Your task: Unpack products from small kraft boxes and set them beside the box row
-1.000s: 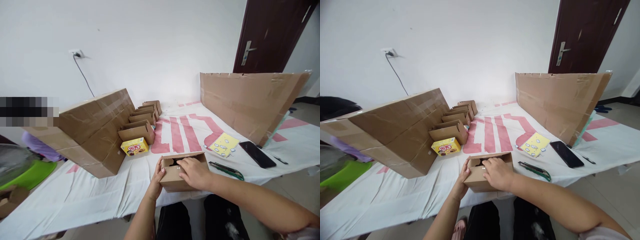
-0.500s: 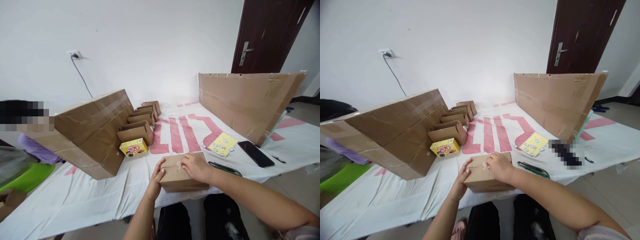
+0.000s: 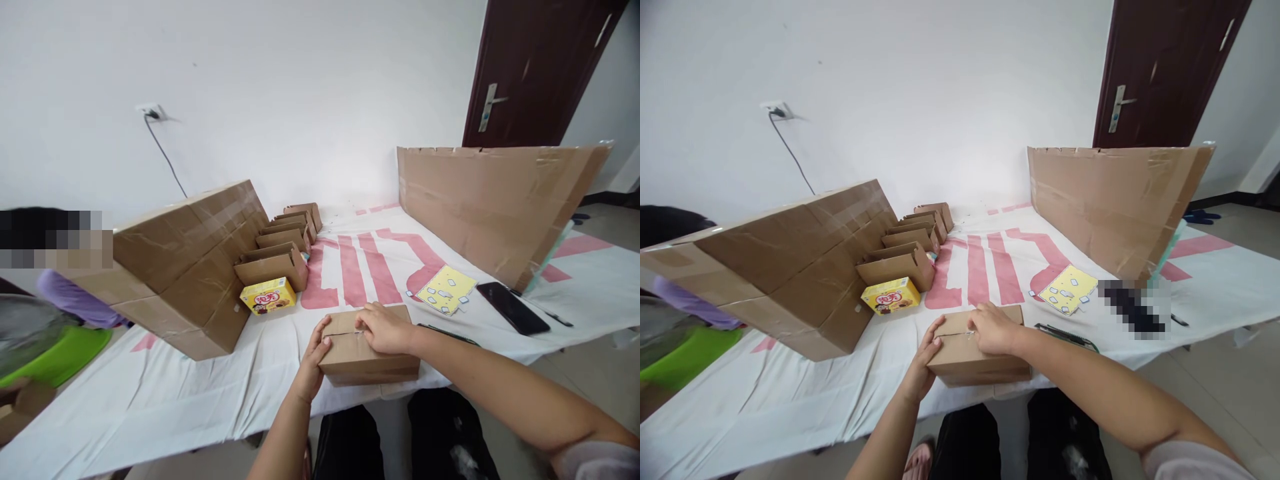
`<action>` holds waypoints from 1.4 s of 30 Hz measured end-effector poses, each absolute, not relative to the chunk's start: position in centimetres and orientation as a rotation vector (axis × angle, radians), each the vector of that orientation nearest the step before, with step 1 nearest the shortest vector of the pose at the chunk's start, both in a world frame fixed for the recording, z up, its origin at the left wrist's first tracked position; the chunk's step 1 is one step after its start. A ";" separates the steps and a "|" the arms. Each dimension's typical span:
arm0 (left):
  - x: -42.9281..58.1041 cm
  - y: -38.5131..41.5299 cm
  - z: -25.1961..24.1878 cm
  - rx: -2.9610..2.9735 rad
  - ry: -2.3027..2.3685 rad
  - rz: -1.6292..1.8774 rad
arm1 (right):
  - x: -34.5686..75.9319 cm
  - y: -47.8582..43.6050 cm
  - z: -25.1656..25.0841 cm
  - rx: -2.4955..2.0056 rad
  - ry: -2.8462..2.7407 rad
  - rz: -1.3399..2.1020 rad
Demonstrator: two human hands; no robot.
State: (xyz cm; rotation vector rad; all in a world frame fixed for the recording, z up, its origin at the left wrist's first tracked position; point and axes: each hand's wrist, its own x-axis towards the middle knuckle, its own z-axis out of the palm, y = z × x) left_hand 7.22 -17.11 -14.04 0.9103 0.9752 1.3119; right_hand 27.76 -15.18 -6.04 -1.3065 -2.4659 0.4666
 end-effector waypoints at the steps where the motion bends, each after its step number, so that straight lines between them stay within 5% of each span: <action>1: 7.2 -17.1 -14.0 0.910 0.972 1.311 | 27.8 -15.2 -6.1 -1.308 -2.462 0.461; 42: 7.3 -17.3 -14.1 0.923 0.960 1.315 | 27.9 -15.4 -6.3 -1.302 -2.435 0.500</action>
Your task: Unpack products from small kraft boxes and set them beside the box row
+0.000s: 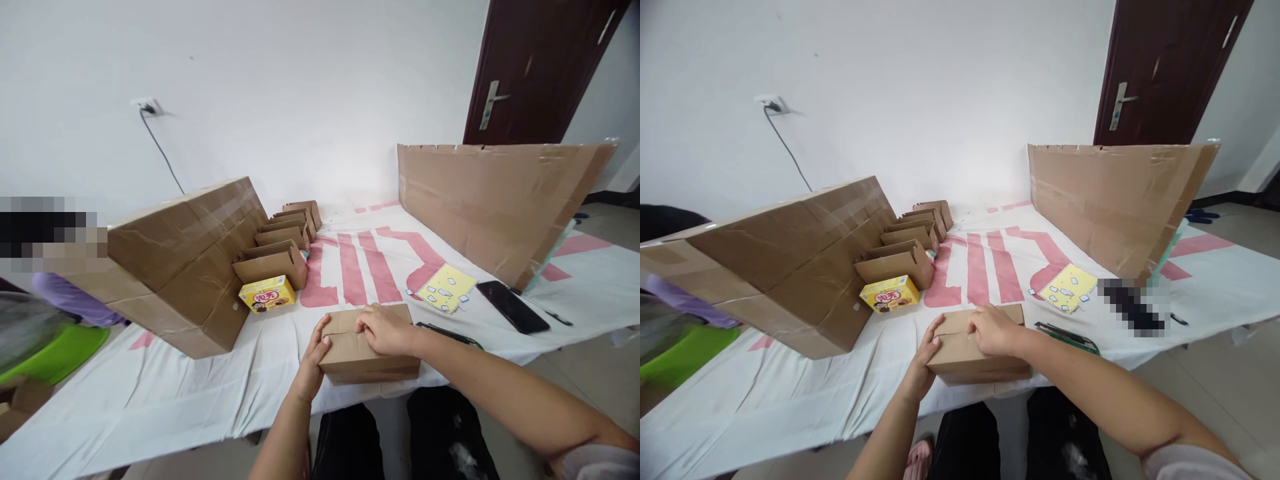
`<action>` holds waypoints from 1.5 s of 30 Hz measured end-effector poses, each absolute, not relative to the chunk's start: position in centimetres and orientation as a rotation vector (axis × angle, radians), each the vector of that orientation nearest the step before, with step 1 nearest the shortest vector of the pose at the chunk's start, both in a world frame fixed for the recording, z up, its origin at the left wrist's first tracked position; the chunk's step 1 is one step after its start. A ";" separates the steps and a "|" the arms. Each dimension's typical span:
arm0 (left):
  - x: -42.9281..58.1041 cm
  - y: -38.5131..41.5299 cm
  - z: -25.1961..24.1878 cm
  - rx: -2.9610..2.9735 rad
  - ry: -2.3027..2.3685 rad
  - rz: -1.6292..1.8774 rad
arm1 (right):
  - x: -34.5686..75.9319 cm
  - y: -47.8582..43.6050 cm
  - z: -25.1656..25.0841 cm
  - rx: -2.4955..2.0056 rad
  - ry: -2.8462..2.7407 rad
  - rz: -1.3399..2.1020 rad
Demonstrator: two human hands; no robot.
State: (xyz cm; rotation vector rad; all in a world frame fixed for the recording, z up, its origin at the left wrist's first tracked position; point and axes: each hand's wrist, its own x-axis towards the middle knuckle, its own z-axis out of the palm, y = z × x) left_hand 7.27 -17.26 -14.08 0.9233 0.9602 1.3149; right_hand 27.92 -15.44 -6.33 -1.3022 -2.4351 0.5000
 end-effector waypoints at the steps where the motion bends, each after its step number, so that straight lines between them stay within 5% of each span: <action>1: 7.3 -17.2 -14.1 0.924 0.960 1.313 | 27.9 -15.3 -6.4 -1.308 -2.427 0.498; 45: 7.2 -17.4 -14.3 0.954 0.975 1.307 | 27.3 -15.2 -7.3 -1.333 -2.345 0.396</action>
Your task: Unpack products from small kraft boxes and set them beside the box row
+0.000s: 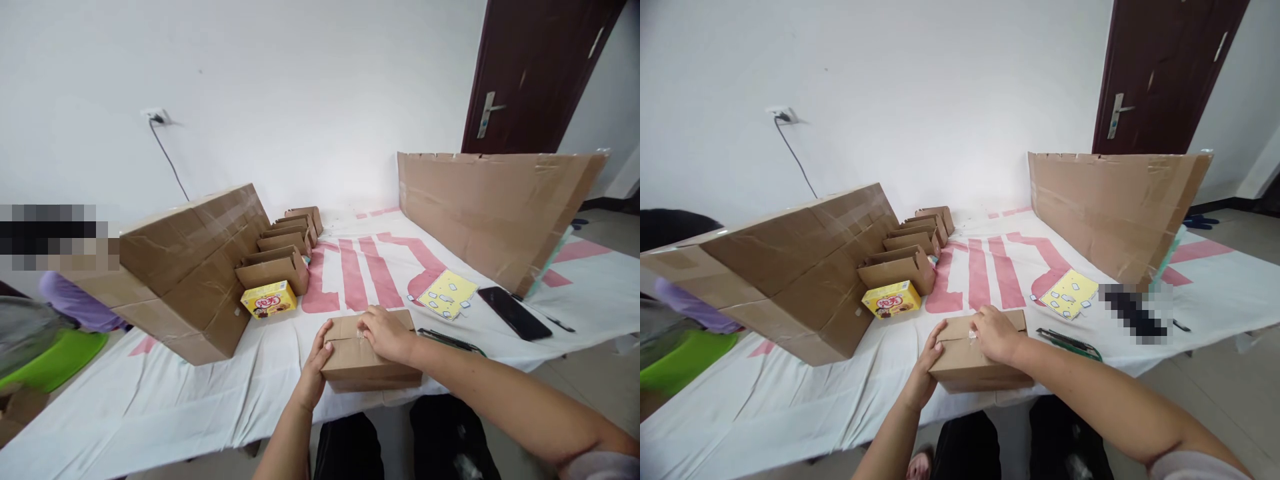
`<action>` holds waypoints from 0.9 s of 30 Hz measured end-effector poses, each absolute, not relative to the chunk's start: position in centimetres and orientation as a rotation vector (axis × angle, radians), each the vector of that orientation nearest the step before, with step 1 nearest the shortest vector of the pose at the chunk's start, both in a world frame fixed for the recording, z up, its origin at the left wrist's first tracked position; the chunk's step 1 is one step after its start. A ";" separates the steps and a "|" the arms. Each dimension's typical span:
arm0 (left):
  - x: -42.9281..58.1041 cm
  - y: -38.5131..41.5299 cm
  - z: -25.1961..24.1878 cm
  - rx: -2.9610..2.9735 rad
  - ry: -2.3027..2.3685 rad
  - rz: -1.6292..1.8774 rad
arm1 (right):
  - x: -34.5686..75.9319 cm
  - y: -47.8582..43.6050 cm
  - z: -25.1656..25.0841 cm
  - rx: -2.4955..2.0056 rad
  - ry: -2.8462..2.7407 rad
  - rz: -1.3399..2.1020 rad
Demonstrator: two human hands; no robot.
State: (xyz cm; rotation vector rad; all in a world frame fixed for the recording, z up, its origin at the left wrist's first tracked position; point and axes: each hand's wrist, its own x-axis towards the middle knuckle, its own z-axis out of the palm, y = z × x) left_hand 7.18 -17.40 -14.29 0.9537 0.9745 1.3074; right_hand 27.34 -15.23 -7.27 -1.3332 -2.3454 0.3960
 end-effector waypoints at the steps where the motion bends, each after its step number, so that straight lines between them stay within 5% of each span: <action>1: 7.2 -17.4 -14.4 0.955 0.979 1.312 | 27.3 -15.2 -7.3 -1.321 -2.357 0.398; 27: 7.1 -17.2 -14.7 0.963 0.971 1.303 | 26.1 -14.1 -5.3 -1.450 -2.493 0.388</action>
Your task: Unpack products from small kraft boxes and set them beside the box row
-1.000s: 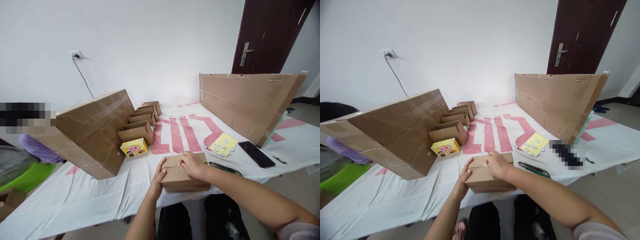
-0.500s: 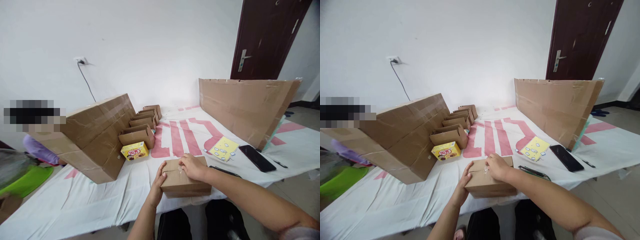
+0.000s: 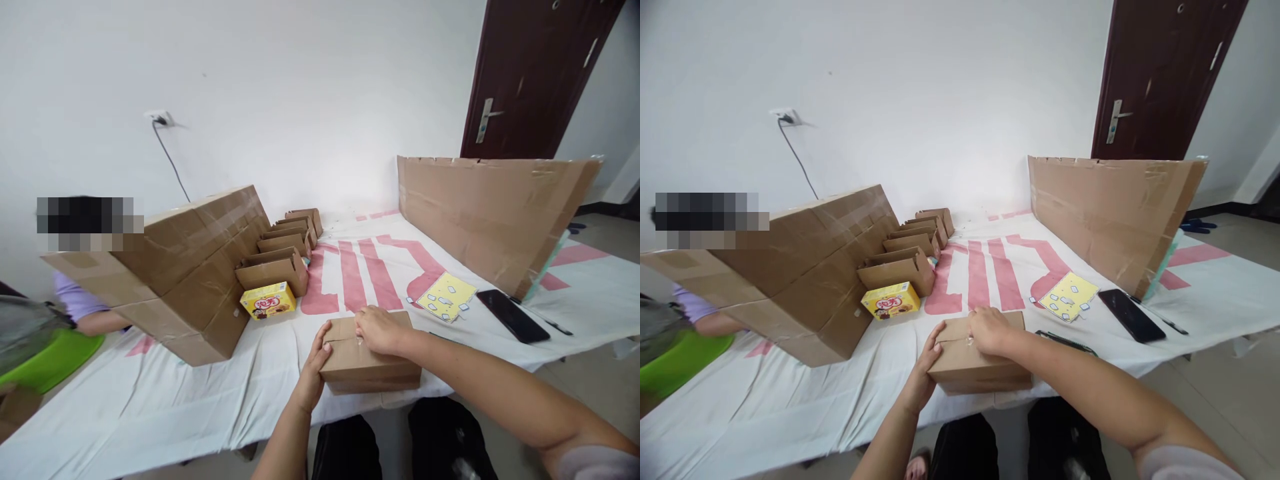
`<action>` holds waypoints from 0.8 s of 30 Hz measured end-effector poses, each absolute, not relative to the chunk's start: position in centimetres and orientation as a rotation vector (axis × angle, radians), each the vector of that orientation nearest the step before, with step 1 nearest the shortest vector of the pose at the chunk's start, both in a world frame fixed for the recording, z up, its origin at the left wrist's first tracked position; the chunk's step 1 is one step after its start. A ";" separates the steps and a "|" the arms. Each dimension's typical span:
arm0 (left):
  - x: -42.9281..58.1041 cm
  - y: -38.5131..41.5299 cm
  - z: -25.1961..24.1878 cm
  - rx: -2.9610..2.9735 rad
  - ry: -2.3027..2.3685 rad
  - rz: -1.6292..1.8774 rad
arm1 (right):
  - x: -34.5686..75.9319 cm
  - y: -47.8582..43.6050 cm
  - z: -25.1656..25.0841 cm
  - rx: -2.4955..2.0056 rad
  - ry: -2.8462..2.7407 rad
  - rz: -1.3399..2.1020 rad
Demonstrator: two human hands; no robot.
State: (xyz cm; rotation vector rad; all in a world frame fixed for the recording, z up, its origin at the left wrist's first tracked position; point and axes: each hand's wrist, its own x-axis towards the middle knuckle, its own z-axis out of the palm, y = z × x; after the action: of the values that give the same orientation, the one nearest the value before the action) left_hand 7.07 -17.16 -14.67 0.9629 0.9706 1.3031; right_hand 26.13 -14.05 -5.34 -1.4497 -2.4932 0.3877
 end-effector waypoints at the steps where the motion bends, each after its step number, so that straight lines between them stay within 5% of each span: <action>1: 7.1 -17.2 -14.6 0.956 0.967 1.301 | 26.4 -14.0 -5.3 -1.431 -2.485 0.399; 15: 7.1 -17.6 -13.8 0.920 0.929 1.240 | 28.4 -15.5 -4.8 -1.236 -2.484 0.343; 24: 7.0 -17.3 -14.0 0.940 0.920 1.260 | 27.7 -16.5 -5.3 -1.179 -2.670 -0.083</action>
State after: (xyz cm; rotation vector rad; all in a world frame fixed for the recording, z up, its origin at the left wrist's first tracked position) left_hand 7.04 -17.31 -13.96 0.9396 0.9202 1.2601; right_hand 27.70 -16.48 -5.30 -1.1794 -2.6700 -0.0835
